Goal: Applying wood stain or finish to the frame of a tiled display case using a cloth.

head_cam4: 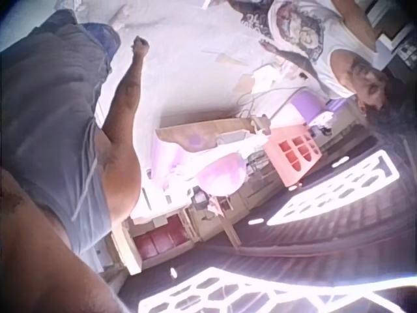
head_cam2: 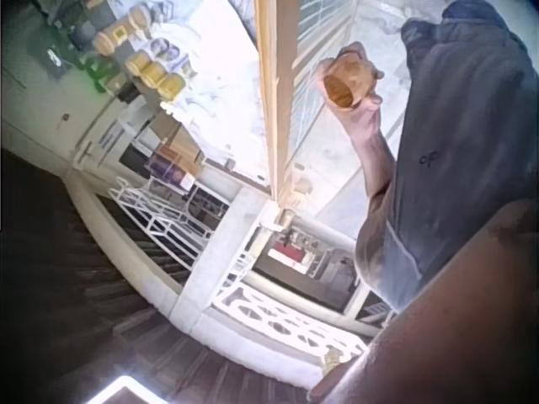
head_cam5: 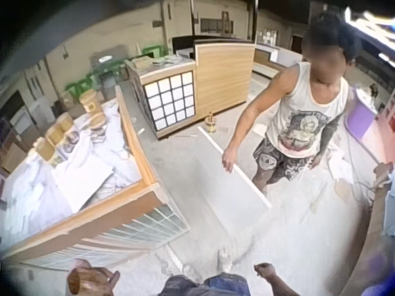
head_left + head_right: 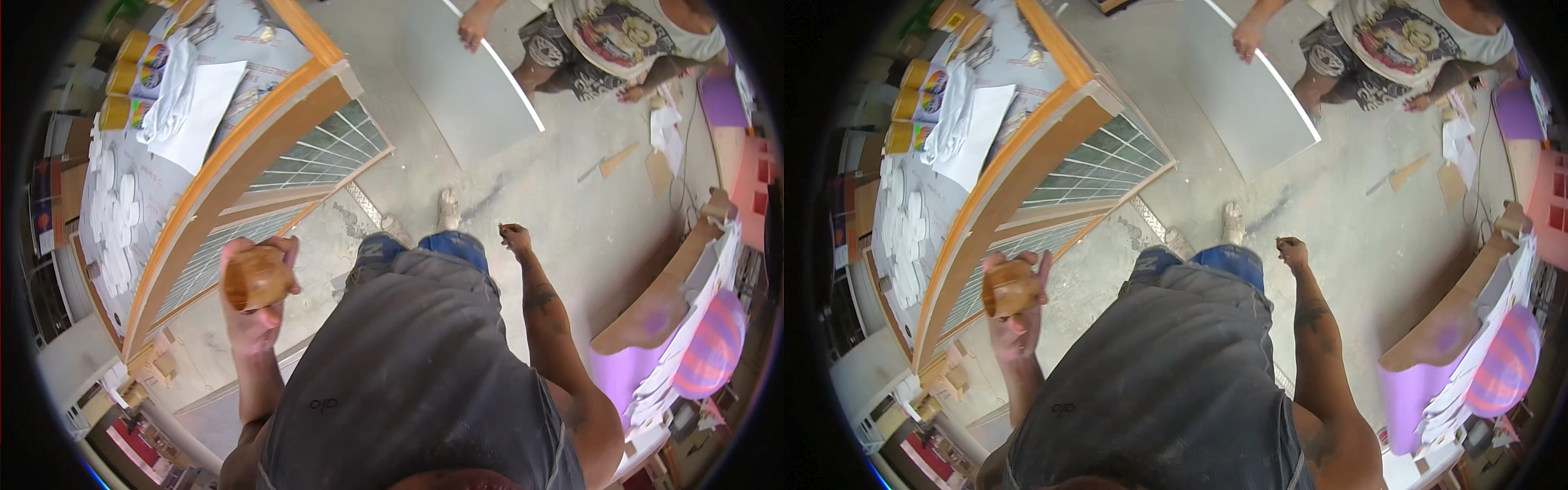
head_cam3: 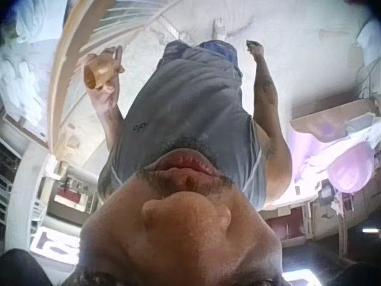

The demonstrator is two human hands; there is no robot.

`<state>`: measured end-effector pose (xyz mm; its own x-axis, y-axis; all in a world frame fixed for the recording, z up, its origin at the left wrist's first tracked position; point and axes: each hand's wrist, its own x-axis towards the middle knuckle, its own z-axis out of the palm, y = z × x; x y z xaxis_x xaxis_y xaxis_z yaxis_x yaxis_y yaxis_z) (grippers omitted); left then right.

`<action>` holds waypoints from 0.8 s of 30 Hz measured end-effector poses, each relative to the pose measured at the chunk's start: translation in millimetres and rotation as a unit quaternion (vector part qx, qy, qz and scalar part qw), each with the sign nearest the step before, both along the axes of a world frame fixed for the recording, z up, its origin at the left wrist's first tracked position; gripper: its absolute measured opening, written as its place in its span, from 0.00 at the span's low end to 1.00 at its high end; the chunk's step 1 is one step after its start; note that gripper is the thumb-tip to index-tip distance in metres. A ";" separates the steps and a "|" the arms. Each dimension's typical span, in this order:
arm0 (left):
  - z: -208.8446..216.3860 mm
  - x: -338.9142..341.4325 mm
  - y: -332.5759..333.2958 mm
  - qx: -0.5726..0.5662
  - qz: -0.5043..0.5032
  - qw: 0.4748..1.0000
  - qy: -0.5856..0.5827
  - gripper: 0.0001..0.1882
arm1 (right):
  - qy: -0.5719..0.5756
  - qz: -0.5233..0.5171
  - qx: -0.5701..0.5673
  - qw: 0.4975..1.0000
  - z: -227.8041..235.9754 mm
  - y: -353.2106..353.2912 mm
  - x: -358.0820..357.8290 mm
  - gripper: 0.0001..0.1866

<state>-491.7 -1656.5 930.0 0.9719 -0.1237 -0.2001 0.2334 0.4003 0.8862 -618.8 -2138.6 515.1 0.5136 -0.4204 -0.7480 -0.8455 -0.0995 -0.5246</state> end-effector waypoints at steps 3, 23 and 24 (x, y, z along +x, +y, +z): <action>-11.3 -10.8 -9.3 0.001 0.028 1.000 0.008 0.54 | -0.067 0.130 -0.046 0.988 2.6 20.7 68.4 0.19; -24.3 18.1 -128.3 0.053 0.163 0.984 -0.042 0.54 | -0.239 0.507 -0.095 0.823 79.4 -84.6 353.7 0.13; -23.2 23.2 -138.8 0.063 0.167 0.983 -0.037 0.54 | -0.255 0.442 -0.157 0.846 68.0 -99.3 366.8 0.11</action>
